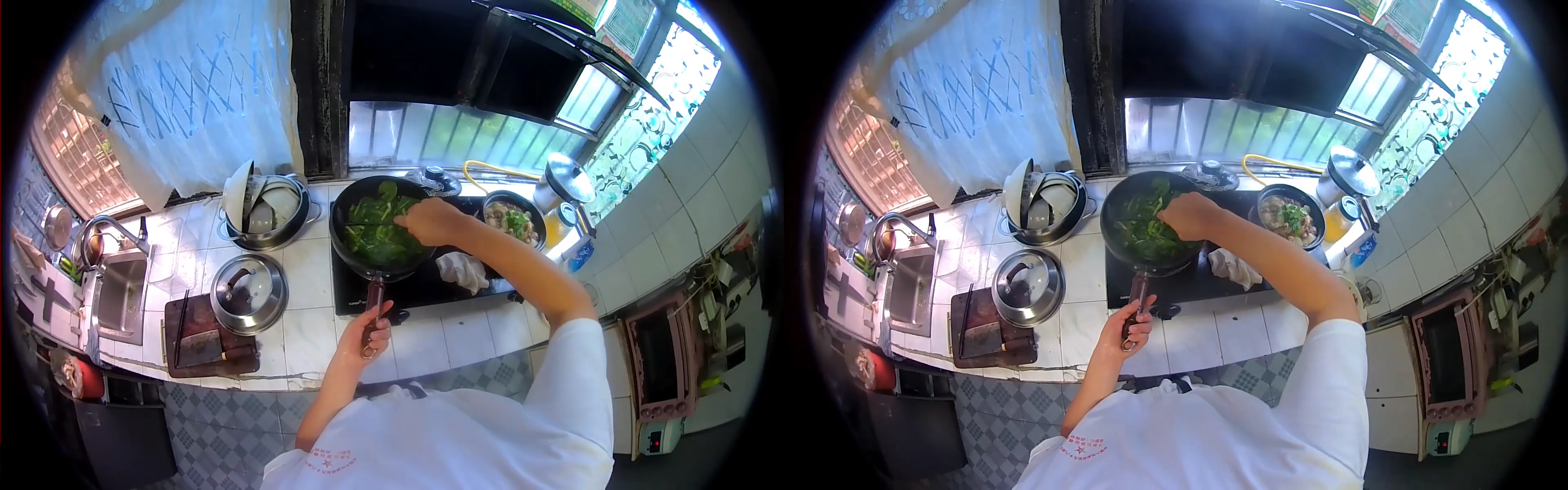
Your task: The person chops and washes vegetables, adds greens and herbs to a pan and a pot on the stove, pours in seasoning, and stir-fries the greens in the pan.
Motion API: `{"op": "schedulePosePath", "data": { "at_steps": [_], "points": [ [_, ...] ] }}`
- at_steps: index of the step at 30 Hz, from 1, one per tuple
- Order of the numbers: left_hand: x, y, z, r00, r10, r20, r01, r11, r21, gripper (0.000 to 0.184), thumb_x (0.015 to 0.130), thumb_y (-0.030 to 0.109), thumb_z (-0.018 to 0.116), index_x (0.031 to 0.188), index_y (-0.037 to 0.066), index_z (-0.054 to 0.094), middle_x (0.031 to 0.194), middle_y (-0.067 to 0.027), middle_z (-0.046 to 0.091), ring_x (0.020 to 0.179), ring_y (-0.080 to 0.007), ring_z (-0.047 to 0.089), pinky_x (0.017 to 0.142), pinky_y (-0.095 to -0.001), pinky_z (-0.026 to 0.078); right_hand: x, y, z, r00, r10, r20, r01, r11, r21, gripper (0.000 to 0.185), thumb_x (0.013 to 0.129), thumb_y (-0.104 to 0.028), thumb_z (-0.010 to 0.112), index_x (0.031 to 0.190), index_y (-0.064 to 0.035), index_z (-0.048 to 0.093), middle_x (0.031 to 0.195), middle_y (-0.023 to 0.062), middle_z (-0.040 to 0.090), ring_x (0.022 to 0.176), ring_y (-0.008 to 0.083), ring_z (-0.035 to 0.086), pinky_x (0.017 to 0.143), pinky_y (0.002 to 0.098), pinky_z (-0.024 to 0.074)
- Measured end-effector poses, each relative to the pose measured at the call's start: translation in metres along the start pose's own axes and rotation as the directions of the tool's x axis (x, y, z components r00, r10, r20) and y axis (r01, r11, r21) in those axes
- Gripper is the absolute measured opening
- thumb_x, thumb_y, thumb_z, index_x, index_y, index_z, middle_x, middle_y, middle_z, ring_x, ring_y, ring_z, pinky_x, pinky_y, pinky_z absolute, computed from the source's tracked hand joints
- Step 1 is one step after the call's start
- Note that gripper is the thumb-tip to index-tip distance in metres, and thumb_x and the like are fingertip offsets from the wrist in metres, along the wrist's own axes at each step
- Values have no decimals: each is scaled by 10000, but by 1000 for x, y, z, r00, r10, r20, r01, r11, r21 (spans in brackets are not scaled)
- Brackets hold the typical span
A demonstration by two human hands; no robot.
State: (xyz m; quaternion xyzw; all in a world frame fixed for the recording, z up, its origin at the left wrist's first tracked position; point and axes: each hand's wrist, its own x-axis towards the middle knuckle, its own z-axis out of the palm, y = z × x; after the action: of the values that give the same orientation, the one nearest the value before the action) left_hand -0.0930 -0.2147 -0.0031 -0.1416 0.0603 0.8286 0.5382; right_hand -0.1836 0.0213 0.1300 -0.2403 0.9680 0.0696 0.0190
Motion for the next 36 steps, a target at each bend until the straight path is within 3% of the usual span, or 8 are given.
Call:
{"op": "schedulePosePath", "data": {
  "at_steps": [5,13,18,22,27,30,32,36],
  "points": [
    [4,-2,-3,999,37,4,-37,999,-11,276,885,189,519,1126,59,486,696,-29,448,503,-101,411,378,-203,323,-11,17,-10,990,-126,61,137,956,-261,170,774,-117,513,884,-61,628,720,124,617,696,308,624,571,414,491],
    [5,-6,-4,998,59,0,-59,998,-4,274,886,187,516,1127,62,484,692,-27,446,503,-102,415,380,-204,330,-74,52,-68,940,190,285,-86,936,-342,195,809,-155,504,936,-101,642,805,123,631,777,295,622,658,406,496],
    [5,-4,-3,1000,9,29,-9,1000,-11,275,895,189,493,1143,69,485,693,-32,441,506,-106,411,382,-201,322,-78,44,-27,883,193,428,-266,957,118,312,784,-164,500,1070,-119,615,932,160,627,894,325,595,773,426,477],
    [3,3,-9,996,-30,85,29,1000,6,356,905,210,467,1233,75,438,688,-21,417,517,-97,405,409,-209,326,-57,12,41,896,353,269,-431,836,339,327,769,-169,512,1070,-95,616,968,183,616,945,337,576,819,419,462],
    [-13,16,11,980,38,-196,-2,984,180,353,891,212,491,1218,84,455,749,-55,480,523,-112,427,421,-210,362,-61,19,5,902,392,181,-420,704,572,385,692,-148,551,1063,-69,614,955,210,608,933,364,569,818,393,459],
    [-16,24,6,959,91,-270,-4,952,305,351,876,196,516,1205,86,461,786,-74,520,518,-106,436,410,-200,352,-51,45,1,910,412,37,-374,780,501,317,727,-142,507,1009,-62,629,906,213,612,876,375,581,814,392,463],
    [-13,30,-4,988,27,-152,30,931,364,340,878,186,513,1199,89,462,770,-71,525,496,-94,428,393,-195,336,-36,66,28,932,353,-77,-303,881,364,260,744,-137,492,932,-32,637,886,226,614,845,380,591,769,409,479],
    [-15,32,0,990,19,-140,28,943,330,300,841,110,550,1129,62,481,725,-56,502,466,-97,416,359,-197,316,-21,85,65,829,523,197,-558,794,241,190,774,-92,463,756,28,610,777,216,625,655,348,620,556,449,482]
  ]
}}
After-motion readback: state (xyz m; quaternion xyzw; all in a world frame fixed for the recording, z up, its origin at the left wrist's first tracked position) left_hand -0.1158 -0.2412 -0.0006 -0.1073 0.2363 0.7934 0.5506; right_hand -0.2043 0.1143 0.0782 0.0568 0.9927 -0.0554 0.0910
